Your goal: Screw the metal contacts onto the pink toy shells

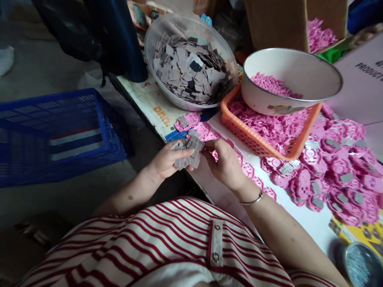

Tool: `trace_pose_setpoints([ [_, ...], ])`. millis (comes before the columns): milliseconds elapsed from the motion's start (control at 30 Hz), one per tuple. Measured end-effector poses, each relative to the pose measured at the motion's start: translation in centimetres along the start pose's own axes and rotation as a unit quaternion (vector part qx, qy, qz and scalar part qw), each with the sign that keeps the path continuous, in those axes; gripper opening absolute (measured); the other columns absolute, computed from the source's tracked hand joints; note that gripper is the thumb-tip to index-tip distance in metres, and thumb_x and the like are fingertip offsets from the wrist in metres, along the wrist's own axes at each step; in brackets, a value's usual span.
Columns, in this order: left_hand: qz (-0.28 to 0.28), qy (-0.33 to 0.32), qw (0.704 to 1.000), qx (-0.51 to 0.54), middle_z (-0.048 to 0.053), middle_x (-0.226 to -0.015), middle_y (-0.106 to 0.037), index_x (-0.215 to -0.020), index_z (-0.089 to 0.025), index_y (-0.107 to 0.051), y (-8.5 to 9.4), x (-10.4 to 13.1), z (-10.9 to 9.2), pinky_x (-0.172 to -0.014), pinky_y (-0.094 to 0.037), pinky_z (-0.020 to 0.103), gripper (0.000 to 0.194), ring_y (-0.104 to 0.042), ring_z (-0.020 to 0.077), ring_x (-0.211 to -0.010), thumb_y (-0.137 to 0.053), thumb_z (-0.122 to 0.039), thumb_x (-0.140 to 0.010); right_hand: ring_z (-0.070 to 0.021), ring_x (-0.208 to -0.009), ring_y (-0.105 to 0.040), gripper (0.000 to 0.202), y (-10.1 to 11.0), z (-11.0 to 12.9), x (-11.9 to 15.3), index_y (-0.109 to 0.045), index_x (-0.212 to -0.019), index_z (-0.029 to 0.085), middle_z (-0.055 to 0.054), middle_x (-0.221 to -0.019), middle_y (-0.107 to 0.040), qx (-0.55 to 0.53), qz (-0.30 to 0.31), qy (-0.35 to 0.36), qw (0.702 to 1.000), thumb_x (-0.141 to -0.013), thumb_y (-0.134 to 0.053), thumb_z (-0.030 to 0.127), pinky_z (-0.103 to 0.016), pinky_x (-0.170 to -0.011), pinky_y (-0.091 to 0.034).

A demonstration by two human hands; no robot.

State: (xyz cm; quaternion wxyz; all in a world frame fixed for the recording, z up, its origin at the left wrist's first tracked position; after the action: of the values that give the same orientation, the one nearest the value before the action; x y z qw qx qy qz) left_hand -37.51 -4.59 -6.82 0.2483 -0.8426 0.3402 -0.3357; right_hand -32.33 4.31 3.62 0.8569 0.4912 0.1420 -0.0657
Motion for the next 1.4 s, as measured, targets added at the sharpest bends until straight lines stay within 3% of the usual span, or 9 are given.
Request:
trace_pose_setpoints([
  [133,0.01,0.011,1.0,-0.022,0.003,-0.074,-0.068,-0.092,-0.012,-0.066,-0.4,0.2,0.3,-0.042,-0.057,0.023,0.036,-0.066,0.0153,-0.057,-0.087,-0.024,-0.065,-0.0161,-0.08,-0.057,0.032,0.4,-0.6,-0.2,-0.057,-0.125,0.016,-0.008,-0.096,-0.061,-0.002,0.031,-0.036,0.999,-0.093,-0.054,0.017,-0.028,-0.071,-0.047],
  [267,-0.004,0.009,1.0,-0.011,0.004,-0.074,-0.069,-0.092,-0.011,-0.066,-0.1,0.0,0.4,-0.044,-0.058,0.023,0.039,-0.066,0.0158,-0.058,-0.088,-0.025,-0.062,-0.0162,-0.077,-0.058,0.021,0.8,-2.2,-0.2,-0.071,-0.099,0.017,-0.009,-0.09,-0.064,0.004,0.065,-0.092,0.994,-0.096,-0.053,0.028,-0.028,-0.07,-0.043],
  [433,-0.029,0.004,1.0,0.001,0.003,-0.077,-0.07,-0.095,-0.012,-0.067,1.1,-0.2,0.5,-0.044,-0.057,0.022,0.042,-0.066,0.0144,-0.058,-0.089,-0.026,-0.062,-0.016,-0.079,-0.061,0.021,0.7,-7.8,1.0,-0.073,-0.097,0.016,-0.007,-0.088,-0.069,-0.13,0.005,-0.278,0.952,-0.089,-0.059,0.028,-0.028,-0.074,-0.046],
  [567,-0.032,0.004,0.999,-0.005,0.004,-0.078,-0.07,-0.095,-0.012,-0.067,1.6,-0.2,0.6,-0.044,-0.057,0.022,0.042,-0.067,0.015,-0.059,-0.088,-0.027,-0.063,-0.0125,-0.064,-0.054,0.025,-0.1,-9.4,1.4,-0.072,-0.099,0.013,-0.004,-0.077,-0.068,-0.139,-0.019,-0.329,0.934,-0.083,-0.062,0.029,-0.025,-0.06,-0.041],
  [700,-0.034,0.005,0.999,-0.008,0.005,-0.077,-0.07,-0.097,-0.01,-0.067,1.5,-0.2,0.7,-0.044,-0.056,0.022,0.044,-0.066,0.0153,-0.059,-0.088,-0.028,-0.062,-0.0089,-0.051,-0.042,0.024,-0.8,-9.3,1.4,-0.073,-0.09,0.013,0.001,-0.061,-0.06,-0.136,-0.003,-0.349,0.927,-0.08,-0.064,0.034,-0.023,-0.052,-0.033],
  [933,-0.05,0.014,0.999,0.001,0.004,-0.075,-0.069,-0.094,-0.01,-0.067,1.3,-0.2,0.7,-0.043,-0.057,0.023,0.048,-0.065,0.0144,-0.057,-0.091,-0.027,-0.057,-0.0104,-0.056,-0.045,0.031,-0.1,-8.9,1.1,-0.071,-0.093,0.012,-0.002,-0.065,-0.061,-0.109,-0.003,-0.348,0.931,-0.079,-0.069,0.039,-0.024,-0.054,-0.032],
  [1200,-0.041,0.016,0.999,-0.025,0.001,-0.078,-0.068,-0.092,-0.013,-0.064,0.4,-0.3,1.3,-0.045,-0.059,0.026,0.044,-0.065,0.0136,-0.057,-0.09,-0.024,-0.058,-0.0146,-0.078,-0.059,0.031,-0.9,-4.2,-0.5,-0.071,-0.095,0.016,-0.006,-0.09,-0.07,-0.266,0.049,-0.243,0.931,-0.082,-0.069,0.045,-0.027,-0.072,-0.046],
  [1267,-0.037,0.019,0.999,-0.023,0.0,-0.079,-0.068,-0.093,-0.013,-0.065,0.1,-0.3,1.4,-0.045,-0.059,0.025,0.045,-0.065,0.0134,-0.058,-0.09,-0.024,-0.058,-0.0128,-0.074,-0.058,0.031,-1.5,-4.4,-0.2,-0.069,-0.087,0.016,-0.004,-0.083,-0.068,-0.31,0.052,-0.265,0.912,-0.078,-0.073,0.045,-0.026,-0.069,-0.046],
  [1400,-0.025,0.022,0.999,-0.007,0.0,-0.078,-0.068,-0.093,-0.014,-0.065,-0.3,-0.3,1.5,-0.045,-0.058,0.024,0.042,-0.065,0.0138,-0.06,-0.089,-0.026,-0.061,-0.0082,-0.057,-0.049,0.045,-2.5,-5.6,0.8,-0.06,-0.076,0.016,0.001,-0.068,-0.058,-0.436,0.027,-0.351,0.828,-0.07,-0.078,0.057,-0.021,-0.052,-0.04],
])
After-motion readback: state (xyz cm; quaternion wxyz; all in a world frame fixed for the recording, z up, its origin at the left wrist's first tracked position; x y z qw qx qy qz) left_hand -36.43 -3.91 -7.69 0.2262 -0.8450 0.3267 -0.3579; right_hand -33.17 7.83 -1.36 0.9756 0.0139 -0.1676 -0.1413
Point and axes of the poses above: each hand's wrist, its own x-axis away from the middle knuckle, its own y-axis out of the back of the hand, z = x × y, the point moved 10 cm from there along -x, towards the middle knuckle
